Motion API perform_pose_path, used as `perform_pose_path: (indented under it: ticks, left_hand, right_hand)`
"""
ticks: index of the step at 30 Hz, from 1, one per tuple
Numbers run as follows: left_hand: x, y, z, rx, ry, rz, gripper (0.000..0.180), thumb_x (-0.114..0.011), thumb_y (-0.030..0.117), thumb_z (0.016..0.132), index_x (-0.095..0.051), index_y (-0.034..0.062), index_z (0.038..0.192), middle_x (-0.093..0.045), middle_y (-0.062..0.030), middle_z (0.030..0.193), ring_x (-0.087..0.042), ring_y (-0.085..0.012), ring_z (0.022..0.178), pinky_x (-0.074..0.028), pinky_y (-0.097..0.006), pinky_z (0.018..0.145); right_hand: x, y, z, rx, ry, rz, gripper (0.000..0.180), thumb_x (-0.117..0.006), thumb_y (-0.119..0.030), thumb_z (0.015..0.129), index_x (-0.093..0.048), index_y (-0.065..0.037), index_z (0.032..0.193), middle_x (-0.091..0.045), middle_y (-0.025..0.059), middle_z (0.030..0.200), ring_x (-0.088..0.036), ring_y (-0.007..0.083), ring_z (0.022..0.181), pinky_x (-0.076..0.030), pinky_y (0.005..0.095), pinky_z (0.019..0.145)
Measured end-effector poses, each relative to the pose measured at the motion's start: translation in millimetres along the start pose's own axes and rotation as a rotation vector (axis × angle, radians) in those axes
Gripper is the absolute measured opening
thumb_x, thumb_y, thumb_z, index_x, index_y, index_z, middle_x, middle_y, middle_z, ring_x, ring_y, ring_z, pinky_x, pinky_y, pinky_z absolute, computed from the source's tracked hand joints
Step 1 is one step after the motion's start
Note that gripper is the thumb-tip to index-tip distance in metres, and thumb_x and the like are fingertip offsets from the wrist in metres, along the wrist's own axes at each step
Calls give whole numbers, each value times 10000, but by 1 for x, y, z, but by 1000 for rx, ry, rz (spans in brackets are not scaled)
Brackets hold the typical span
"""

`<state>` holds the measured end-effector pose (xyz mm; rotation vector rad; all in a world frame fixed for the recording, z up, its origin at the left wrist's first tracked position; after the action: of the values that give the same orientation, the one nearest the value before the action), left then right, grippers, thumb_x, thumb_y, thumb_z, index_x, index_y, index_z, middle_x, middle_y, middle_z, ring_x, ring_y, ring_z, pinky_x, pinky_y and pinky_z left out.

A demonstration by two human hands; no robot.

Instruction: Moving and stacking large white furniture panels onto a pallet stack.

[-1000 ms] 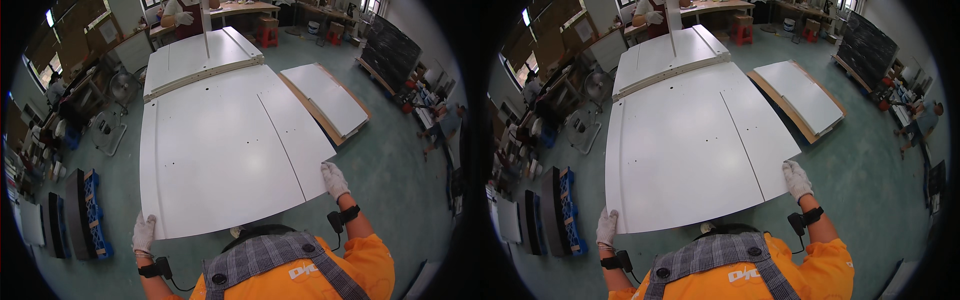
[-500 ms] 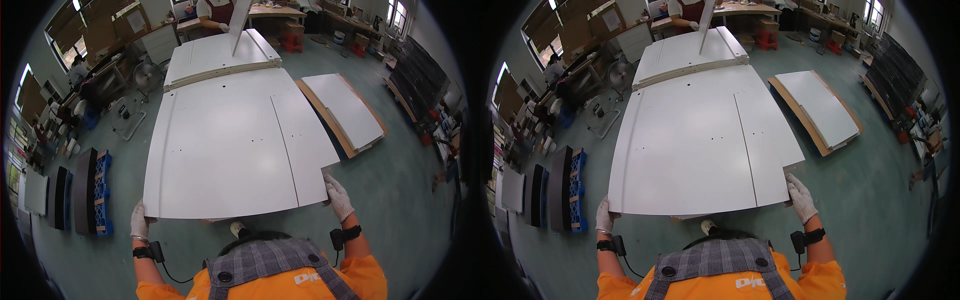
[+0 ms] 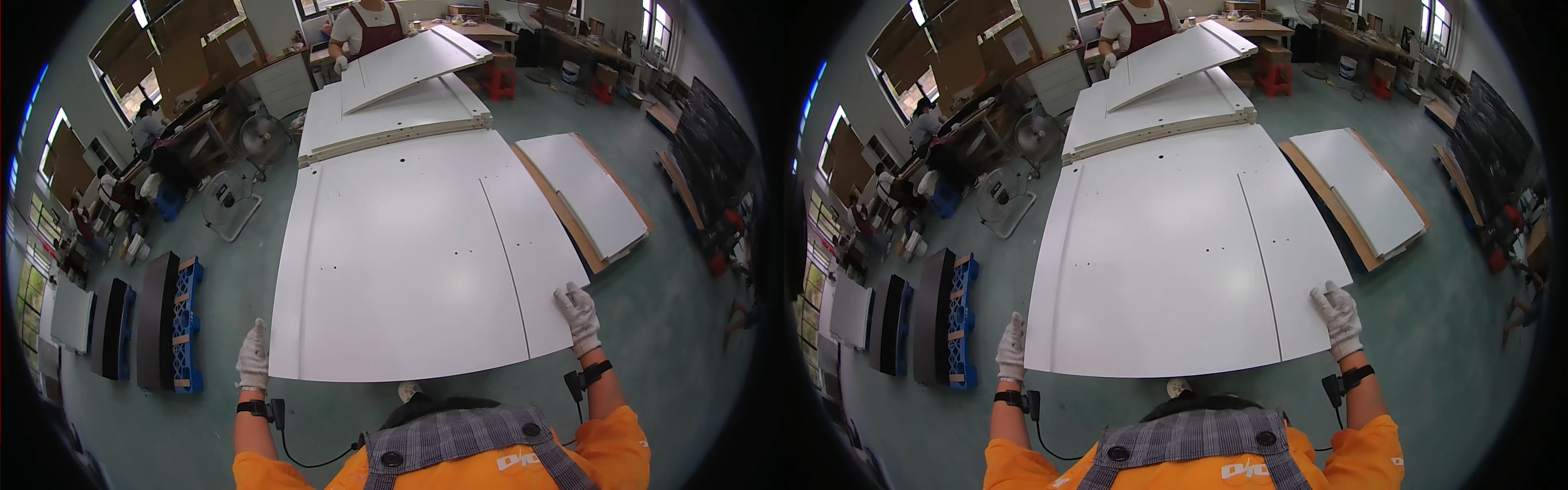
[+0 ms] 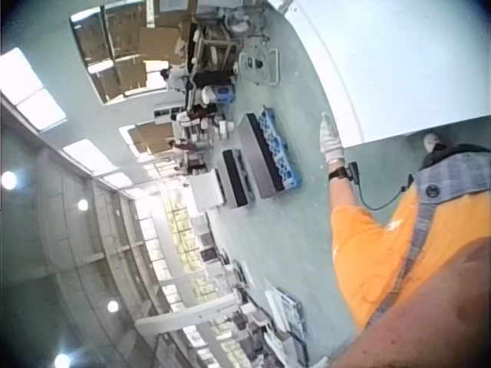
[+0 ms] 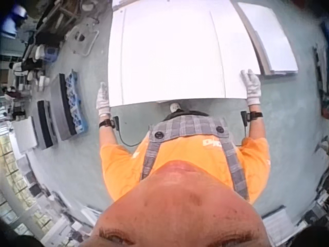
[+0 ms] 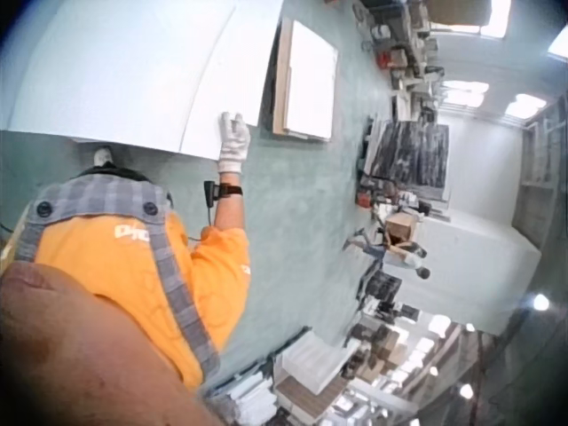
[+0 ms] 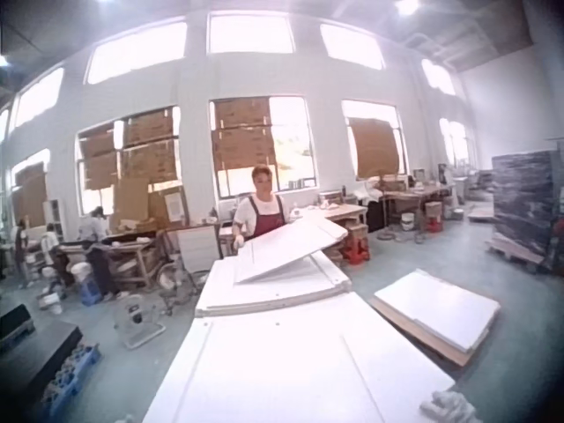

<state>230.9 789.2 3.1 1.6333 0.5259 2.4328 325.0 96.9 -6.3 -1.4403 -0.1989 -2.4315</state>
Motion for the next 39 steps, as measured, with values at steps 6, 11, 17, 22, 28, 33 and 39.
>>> perform_pose_path:
  ticks: [6,11,17,22,28,33,39]
  left_hand:
    - [8,35,46,350,-152,-405,501,-603,433,886,-617,51,1210,-671,-179,1049,-642,-302,986,-505,-359,845]
    - [3,46,64,283,-304,-609,451,-607,405,895,-653,-1,1087,-691,-163,869,-651,-216,752,-489,-287,710]
    - [-5,33,63,345,-234,-869,395,-605,345,916,-651,-19,1061,-691,-68,903,-628,-155,771,-488,-252,697]
    - [29,58,73,458,-372,-1255,361,-603,283,923,-620,6,1155,-672,-69,995,-647,-158,846,-522,-247,744]
    - [85,45,161,319,109,-1339,328,-552,292,913,-613,26,1093,-661,-116,985,-643,-174,896,-534,-300,785]
    - [149,31,271,-237,338,-949,449,-559,259,933,-464,-10,1279,-497,-127,1287,-532,-235,1139,-447,-350,983]
    - [183,94,356,-463,676,444,435,-567,166,946,-438,65,1348,-500,-159,1289,-554,-283,1114,-499,-354,899]
  right_hand:
    - [11,-6,7,-5,-193,-92,418,-576,-188,812,-591,-232,1227,-553,109,1280,-564,308,1064,-451,410,937]
    - [8,-4,5,-85,-249,23,412,-560,-169,827,-592,-214,1235,-530,129,1342,-565,307,1121,-450,373,954]
    - [18,-7,12,-190,-263,268,326,-558,-197,920,-605,-127,1235,-563,166,1296,-568,287,1137,-443,344,978]
    - [74,-11,54,-653,-151,966,334,-606,-191,912,-618,-34,1206,-583,141,1265,-580,187,1115,-481,264,914]
    - [140,9,147,-39,146,1001,337,-616,-200,895,-574,-48,1193,-562,172,1220,-536,239,1157,-442,336,997]
    - [175,11,263,-87,440,1168,335,-589,-337,908,-590,-28,1038,-600,87,1006,-569,128,944,-431,208,878]
    - [184,42,383,-106,430,1035,464,-571,-513,897,-594,-55,973,-498,-36,727,-438,45,635,-382,209,576]
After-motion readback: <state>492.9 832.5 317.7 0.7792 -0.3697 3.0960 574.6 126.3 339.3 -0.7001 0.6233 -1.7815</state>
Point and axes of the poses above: each hand's wrist, its own z-axis towards the middle knuckle, its own x-axis out of the back of the hand, y = z × x, the point moved 6 cm from there along z, towards the middle knuckle
